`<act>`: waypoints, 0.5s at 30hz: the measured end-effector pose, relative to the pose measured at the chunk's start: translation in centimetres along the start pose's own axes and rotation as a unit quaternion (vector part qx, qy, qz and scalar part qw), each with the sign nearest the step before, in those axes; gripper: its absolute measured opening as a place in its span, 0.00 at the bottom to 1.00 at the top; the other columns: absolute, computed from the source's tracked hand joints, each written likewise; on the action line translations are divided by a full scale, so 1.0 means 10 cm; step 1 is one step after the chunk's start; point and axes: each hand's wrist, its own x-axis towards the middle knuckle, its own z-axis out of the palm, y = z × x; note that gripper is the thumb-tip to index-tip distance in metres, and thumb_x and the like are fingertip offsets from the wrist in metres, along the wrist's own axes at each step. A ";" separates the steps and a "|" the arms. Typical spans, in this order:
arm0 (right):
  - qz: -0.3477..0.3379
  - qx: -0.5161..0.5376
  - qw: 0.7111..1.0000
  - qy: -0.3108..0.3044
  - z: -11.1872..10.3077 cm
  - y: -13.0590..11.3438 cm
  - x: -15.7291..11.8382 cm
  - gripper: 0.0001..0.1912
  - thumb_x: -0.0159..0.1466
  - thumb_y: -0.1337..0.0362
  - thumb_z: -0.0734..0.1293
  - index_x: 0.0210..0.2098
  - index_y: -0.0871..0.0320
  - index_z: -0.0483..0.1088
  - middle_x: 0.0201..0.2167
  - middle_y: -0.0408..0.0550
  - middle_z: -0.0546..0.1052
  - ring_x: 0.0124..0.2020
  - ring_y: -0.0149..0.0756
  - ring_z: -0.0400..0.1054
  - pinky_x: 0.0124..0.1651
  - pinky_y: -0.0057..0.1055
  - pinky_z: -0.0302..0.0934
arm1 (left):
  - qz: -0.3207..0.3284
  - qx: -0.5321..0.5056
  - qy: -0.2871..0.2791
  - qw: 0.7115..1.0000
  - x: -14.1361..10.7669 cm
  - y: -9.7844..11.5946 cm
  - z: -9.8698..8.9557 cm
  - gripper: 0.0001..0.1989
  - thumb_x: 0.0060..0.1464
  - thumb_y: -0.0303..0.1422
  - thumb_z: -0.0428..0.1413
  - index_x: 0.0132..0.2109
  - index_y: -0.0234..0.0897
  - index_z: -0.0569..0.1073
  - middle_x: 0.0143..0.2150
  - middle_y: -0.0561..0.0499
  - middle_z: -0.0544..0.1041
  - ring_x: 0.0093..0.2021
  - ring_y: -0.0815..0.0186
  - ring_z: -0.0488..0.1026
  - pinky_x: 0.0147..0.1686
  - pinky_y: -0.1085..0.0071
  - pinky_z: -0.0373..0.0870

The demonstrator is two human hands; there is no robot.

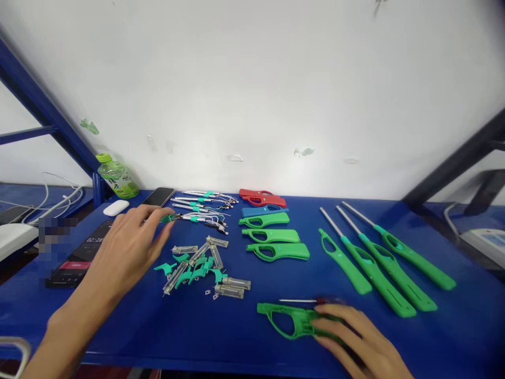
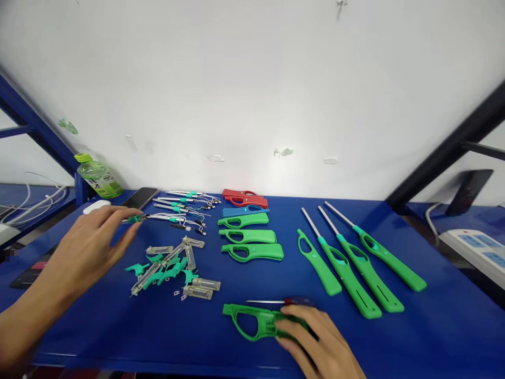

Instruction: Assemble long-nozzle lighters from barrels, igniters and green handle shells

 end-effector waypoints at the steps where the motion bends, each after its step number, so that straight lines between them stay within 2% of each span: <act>1: 0.012 0.000 1.000 0.010 0.01 -0.01 0.03 0.14 0.82 0.57 0.62 0.57 0.47 0.79 0.54 0.45 0.82 0.56 0.37 0.80 0.59 0.26 0.75 | 0.005 -0.011 0.011 1.000 -0.04 0.08 -0.07 0.18 0.77 0.38 0.46 0.59 0.31 0.73 0.52 0.38 0.76 0.51 0.50 0.75 0.55 0.52 0.72; 3: 0.030 0.016 0.999 0.015 0.05 -0.07 0.10 0.14 0.81 0.58 0.62 0.56 0.46 0.79 0.54 0.44 0.82 0.56 0.38 0.79 0.58 0.30 0.76 | 0.019 -0.036 0.038 0.998 -0.16 0.29 -0.18 0.15 0.76 0.36 0.48 0.60 0.34 0.73 0.52 0.41 0.73 0.50 0.53 0.75 0.53 0.56 0.73; 5: 0.044 0.032 0.999 0.006 0.09 -0.16 0.17 0.13 0.81 0.58 0.62 0.54 0.46 0.79 0.54 0.45 0.81 0.56 0.39 0.78 0.57 0.33 0.77 | 0.040 -0.065 0.060 0.995 -0.31 0.53 -0.24 0.14 0.76 0.37 0.48 0.61 0.40 0.71 0.49 0.47 0.71 0.46 0.59 0.76 0.47 0.65 0.74; 7: 0.052 0.043 0.998 -0.001 0.13 -0.23 0.22 0.13 0.81 0.58 0.63 0.54 0.47 0.80 0.55 0.47 0.80 0.55 0.41 0.78 0.56 0.35 0.76 | 0.060 -0.106 0.074 0.990 -0.48 0.78 -0.24 0.12 0.77 0.37 0.48 0.59 0.44 0.73 0.49 0.49 0.71 0.43 0.65 0.76 0.44 0.71 0.75; 9: 0.054 0.054 0.997 -0.006 0.16 -0.28 0.24 0.13 0.81 0.58 0.63 0.53 0.47 0.80 0.54 0.48 0.80 0.55 0.42 0.78 0.57 0.38 0.76 | 0.068 -0.150 0.062 0.984 -0.65 1.00 -0.21 0.11 0.77 0.34 0.49 0.59 0.45 0.73 0.49 0.50 0.70 0.41 0.69 0.76 0.39 0.76 0.74; 12: 0.060 0.065 0.996 -0.004 0.19 -0.29 0.23 0.12 0.80 0.59 0.64 0.52 0.47 0.81 0.54 0.49 0.81 0.55 0.43 0.77 0.57 0.40 0.75 | 0.063 -0.241 0.043 0.968 -0.87 1.24 -0.11 0.13 0.75 0.28 0.52 0.60 0.44 0.73 0.49 0.50 0.70 0.42 0.72 0.76 0.43 0.79 0.75; 15: 0.069 0.070 0.995 -0.001 0.21 -0.27 0.20 0.11 0.79 0.60 0.65 0.51 0.47 0.82 0.55 0.48 0.80 0.55 0.43 0.77 0.58 0.41 0.74 | 0.045 -0.315 0.023 0.948 -1.00 1.39 0.00 0.15 0.74 0.24 0.52 0.60 0.44 0.74 0.50 0.49 0.70 0.44 0.73 0.75 0.47 0.79 0.75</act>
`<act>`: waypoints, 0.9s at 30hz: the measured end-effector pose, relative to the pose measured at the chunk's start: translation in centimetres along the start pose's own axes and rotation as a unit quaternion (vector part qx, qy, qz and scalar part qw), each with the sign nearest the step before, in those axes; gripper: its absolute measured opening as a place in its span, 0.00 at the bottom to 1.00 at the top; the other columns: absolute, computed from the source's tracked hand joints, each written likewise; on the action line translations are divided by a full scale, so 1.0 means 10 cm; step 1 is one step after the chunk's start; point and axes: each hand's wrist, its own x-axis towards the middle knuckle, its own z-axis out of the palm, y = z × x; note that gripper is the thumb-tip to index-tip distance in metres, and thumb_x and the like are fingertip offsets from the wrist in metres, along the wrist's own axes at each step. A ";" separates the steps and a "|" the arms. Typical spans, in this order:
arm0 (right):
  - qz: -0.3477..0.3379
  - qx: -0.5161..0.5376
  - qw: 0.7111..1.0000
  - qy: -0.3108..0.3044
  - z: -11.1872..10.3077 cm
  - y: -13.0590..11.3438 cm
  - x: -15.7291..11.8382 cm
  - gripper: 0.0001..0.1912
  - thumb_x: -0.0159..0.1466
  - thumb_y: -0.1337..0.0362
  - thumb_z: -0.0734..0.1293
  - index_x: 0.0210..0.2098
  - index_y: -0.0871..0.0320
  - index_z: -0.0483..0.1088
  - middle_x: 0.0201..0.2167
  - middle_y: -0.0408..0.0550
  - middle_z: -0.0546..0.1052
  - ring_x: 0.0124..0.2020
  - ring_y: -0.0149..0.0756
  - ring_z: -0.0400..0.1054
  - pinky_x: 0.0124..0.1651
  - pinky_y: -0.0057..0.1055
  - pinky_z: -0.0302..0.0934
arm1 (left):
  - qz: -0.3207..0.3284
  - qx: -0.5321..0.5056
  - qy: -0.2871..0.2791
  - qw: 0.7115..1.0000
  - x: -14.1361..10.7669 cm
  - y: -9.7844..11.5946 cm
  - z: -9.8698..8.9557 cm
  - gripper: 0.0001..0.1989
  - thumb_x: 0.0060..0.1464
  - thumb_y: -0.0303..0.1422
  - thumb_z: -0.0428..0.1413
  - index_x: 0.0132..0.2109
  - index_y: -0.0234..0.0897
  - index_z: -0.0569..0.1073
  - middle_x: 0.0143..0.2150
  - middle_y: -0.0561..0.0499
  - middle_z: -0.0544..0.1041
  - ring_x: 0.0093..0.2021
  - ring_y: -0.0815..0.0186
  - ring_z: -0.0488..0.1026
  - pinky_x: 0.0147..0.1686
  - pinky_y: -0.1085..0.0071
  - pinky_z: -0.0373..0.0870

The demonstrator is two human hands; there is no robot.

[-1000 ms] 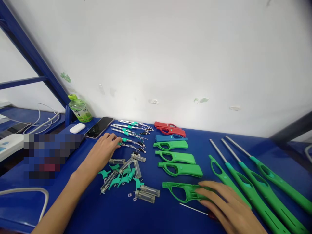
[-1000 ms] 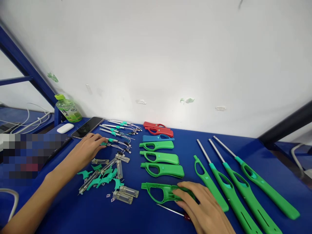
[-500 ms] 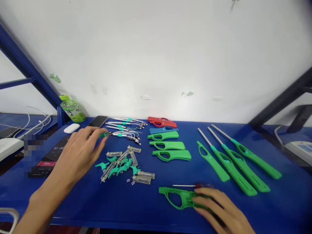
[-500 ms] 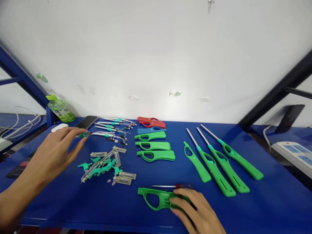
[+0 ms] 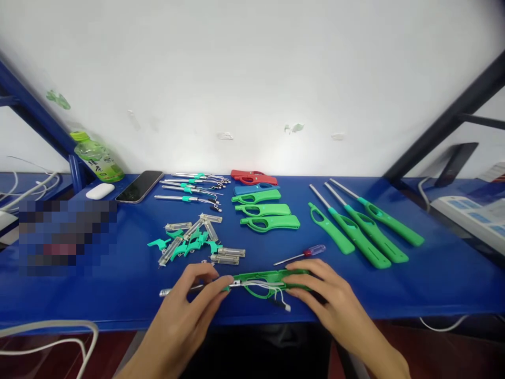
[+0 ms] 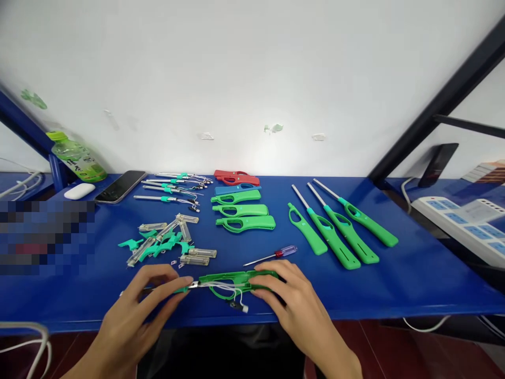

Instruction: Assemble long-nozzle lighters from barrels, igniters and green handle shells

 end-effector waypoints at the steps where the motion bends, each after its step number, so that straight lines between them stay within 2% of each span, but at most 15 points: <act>1: 0.001 0.001 1.000 0.000 0.00 0.01 0.00 0.11 0.79 0.60 0.66 0.51 0.46 0.82 0.55 0.48 0.80 0.55 0.43 0.77 0.58 0.41 0.74 | -0.005 -0.011 -0.001 1.000 -0.02 0.00 0.04 0.15 0.74 0.24 0.52 0.60 0.44 0.75 0.51 0.49 0.70 0.44 0.72 0.75 0.47 0.79 0.75; 5: 0.000 0.002 1.000 0.001 0.00 0.01 0.00 0.11 0.79 0.60 0.66 0.51 0.45 0.82 0.55 0.47 0.80 0.55 0.42 0.77 0.58 0.40 0.74 | -0.001 -0.024 -0.005 1.000 -0.06 -0.02 0.13 0.13 0.74 0.25 0.52 0.57 0.44 0.76 0.51 0.48 0.71 0.46 0.70 0.77 0.47 0.77 0.77; 13: -0.004 -0.001 1.000 -0.002 0.00 0.05 -0.02 0.11 0.79 0.58 0.66 0.51 0.44 0.82 0.55 0.47 0.80 0.54 0.43 0.78 0.55 0.40 0.76 | -0.018 -0.011 -0.023 1.000 -0.07 -0.07 0.15 0.16 0.73 0.26 0.51 0.59 0.46 0.78 0.52 0.46 0.76 0.51 0.64 0.79 0.48 0.72 0.79; 22: 0.016 0.008 1.000 -0.008 0.01 0.01 -0.06 0.11 0.80 0.59 0.65 0.53 0.44 0.81 0.57 0.47 0.78 0.57 0.43 0.75 0.58 0.40 0.73 | -0.008 -0.008 -0.071 0.997 -0.10 -0.09 0.11 0.24 0.72 0.21 0.49 0.67 0.48 0.74 0.54 0.45 0.75 0.54 0.65 0.77 0.48 0.73 0.78; 27: 0.019 0.013 1.000 -0.007 0.01 0.00 -0.06 0.11 0.80 0.58 0.65 0.53 0.44 0.80 0.57 0.46 0.78 0.57 0.41 0.74 0.58 0.38 0.72 | 0.005 -0.010 -0.072 0.997 -0.14 -0.14 0.11 0.30 0.70 0.16 0.46 0.68 0.51 0.72 0.54 0.46 0.75 0.52 0.68 0.76 0.50 0.74 0.77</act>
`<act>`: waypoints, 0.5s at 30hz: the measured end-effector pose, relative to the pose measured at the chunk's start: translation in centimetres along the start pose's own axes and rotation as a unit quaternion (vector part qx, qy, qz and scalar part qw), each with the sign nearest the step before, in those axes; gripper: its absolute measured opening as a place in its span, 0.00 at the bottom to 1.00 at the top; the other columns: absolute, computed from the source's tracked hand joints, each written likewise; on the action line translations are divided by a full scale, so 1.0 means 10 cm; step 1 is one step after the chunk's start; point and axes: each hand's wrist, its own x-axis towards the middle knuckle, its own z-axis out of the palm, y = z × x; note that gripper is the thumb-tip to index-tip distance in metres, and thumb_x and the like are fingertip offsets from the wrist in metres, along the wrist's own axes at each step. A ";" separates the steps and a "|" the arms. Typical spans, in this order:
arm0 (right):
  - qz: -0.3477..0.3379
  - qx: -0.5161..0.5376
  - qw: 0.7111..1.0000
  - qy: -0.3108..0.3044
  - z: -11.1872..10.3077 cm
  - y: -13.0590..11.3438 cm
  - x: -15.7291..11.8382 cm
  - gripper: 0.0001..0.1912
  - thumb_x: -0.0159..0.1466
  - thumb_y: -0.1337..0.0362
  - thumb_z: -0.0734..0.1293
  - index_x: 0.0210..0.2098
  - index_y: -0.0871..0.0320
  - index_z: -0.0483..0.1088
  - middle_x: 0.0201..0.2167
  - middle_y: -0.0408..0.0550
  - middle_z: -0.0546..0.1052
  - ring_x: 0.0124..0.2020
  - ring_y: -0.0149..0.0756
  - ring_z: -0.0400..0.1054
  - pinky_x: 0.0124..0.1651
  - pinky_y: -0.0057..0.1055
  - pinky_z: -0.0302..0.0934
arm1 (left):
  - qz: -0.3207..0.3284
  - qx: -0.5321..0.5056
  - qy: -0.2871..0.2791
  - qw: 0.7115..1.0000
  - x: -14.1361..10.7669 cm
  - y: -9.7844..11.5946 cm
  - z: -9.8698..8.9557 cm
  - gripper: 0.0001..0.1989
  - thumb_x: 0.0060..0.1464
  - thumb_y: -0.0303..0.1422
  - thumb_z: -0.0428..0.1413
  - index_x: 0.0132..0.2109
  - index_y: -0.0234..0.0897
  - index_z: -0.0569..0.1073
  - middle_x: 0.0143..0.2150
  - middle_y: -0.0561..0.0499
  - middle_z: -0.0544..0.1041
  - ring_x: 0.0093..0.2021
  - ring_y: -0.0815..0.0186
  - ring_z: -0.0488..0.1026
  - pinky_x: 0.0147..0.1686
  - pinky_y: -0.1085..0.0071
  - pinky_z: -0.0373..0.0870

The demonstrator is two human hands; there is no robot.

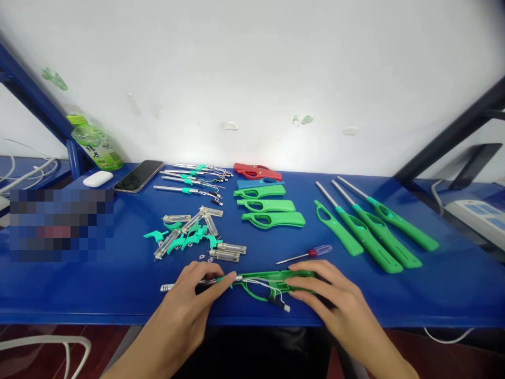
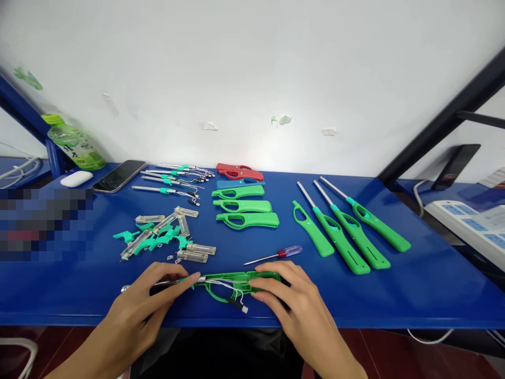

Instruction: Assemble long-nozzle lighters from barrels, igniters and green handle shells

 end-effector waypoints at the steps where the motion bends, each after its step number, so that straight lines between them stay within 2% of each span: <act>1: -0.001 0.000 1.000 0.001 0.00 0.00 0.00 0.11 0.80 0.58 0.64 0.53 0.44 0.81 0.57 0.45 0.78 0.57 0.41 0.75 0.58 0.38 0.72 | 0.001 0.000 -0.002 1.000 -0.01 -0.01 0.00 0.31 0.70 0.16 0.45 0.68 0.51 0.72 0.54 0.47 0.75 0.52 0.68 0.76 0.50 0.74 0.76; 6: -0.004 0.000 1.000 0.011 0.00 0.00 0.01 0.12 0.80 0.57 0.64 0.52 0.43 0.81 0.56 0.45 0.79 0.56 0.41 0.76 0.57 0.37 0.73 | -0.008 0.014 -0.025 1.000 -0.05 -0.05 0.00 0.35 0.68 0.14 0.43 0.70 0.55 0.71 0.56 0.48 0.75 0.52 0.69 0.75 0.49 0.75 0.74; 11: -0.017 0.000 1.000 0.019 0.01 0.00 0.02 0.11 0.80 0.57 0.65 0.53 0.43 0.80 0.56 0.44 0.78 0.56 0.40 0.75 0.56 0.35 0.72 | 0.004 0.012 -0.018 1.000 -0.03 -0.05 0.02 0.36 0.67 0.13 0.41 0.69 0.54 0.71 0.55 0.49 0.75 0.51 0.70 0.74 0.49 0.75 0.74; 15: -0.030 0.003 0.999 0.021 0.02 0.00 0.02 0.10 0.80 0.60 0.65 0.54 0.43 0.78 0.57 0.42 0.77 0.57 0.38 0.73 0.58 0.35 0.69 | 0.005 0.019 -0.012 1.000 -0.04 -0.04 0.01 0.34 0.68 0.14 0.43 0.68 0.53 0.72 0.55 0.50 0.74 0.48 0.72 0.73 0.45 0.80 0.71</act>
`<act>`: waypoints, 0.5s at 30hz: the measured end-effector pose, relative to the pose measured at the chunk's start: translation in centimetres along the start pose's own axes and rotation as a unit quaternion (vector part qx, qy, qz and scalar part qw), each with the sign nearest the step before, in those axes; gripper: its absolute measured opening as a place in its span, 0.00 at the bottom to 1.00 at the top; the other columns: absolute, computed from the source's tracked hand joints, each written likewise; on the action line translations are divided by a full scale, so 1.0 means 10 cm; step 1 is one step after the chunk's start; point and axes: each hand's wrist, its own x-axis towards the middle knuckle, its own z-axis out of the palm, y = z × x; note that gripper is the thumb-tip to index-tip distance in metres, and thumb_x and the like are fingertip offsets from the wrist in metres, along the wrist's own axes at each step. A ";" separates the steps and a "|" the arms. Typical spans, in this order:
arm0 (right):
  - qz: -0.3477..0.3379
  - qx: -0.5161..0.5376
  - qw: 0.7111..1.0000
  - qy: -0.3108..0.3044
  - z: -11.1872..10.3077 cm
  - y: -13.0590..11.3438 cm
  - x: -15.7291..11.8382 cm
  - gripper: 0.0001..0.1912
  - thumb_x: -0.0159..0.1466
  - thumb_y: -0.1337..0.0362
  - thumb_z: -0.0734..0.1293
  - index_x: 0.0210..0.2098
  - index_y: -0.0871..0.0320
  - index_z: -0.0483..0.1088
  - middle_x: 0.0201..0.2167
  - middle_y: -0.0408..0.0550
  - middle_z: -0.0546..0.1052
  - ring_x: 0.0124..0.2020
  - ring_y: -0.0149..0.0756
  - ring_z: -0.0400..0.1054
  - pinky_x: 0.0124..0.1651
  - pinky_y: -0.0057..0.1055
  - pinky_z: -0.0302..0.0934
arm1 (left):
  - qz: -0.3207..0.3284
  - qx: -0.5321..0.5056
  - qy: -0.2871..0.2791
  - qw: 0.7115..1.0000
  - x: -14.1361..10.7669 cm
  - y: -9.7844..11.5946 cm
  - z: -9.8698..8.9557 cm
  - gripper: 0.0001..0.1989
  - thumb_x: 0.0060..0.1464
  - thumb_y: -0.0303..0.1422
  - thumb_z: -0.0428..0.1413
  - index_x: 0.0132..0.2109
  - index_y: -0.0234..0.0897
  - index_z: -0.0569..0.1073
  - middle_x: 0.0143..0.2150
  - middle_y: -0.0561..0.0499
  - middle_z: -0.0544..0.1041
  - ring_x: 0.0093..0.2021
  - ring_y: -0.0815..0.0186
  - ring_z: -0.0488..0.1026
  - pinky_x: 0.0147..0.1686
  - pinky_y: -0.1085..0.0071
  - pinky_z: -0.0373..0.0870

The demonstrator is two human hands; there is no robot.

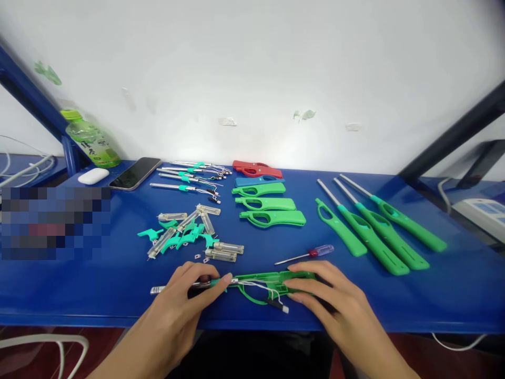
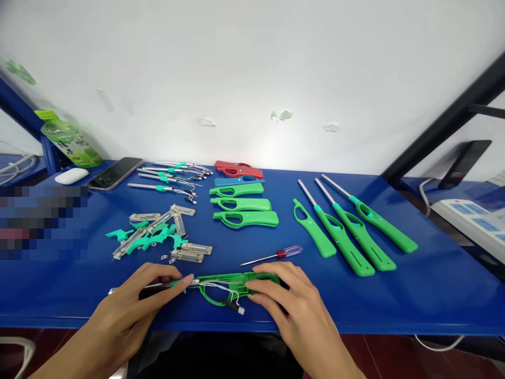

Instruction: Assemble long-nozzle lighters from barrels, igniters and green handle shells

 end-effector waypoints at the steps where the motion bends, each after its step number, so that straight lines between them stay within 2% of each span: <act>1: -0.001 0.000 1.000 -0.001 0.00 0.00 0.00 0.10 0.80 0.60 0.65 0.55 0.43 0.77 0.58 0.42 0.77 0.57 0.37 0.73 0.58 0.35 0.68 | 0.003 0.003 0.001 1.000 -0.01 0.00 -0.01 0.34 0.68 0.15 0.43 0.68 0.53 0.72 0.56 0.50 0.74 0.49 0.72 0.73 0.45 0.81 0.70; 9: -0.019 -0.014 1.000 0.008 0.01 0.02 -0.01 0.10 0.80 0.62 0.65 0.56 0.43 0.76 0.58 0.40 0.75 0.58 0.35 0.70 0.58 0.32 0.67 | -0.020 0.013 -0.041 0.999 0.01 0.04 -0.08 0.33 0.71 0.16 0.44 0.71 0.53 0.69 0.57 0.49 0.73 0.51 0.71 0.73 0.48 0.79 0.72; 15: -0.032 -0.024 0.999 0.018 0.02 0.04 0.00 0.10 0.81 0.60 0.64 0.55 0.43 0.77 0.58 0.39 0.76 0.58 0.33 0.71 0.57 0.29 0.67 | -0.023 -0.035 -0.024 0.999 -0.02 -0.02 -0.04 0.34 0.70 0.15 0.43 0.71 0.54 0.69 0.58 0.48 0.73 0.54 0.72 0.75 0.51 0.79 0.75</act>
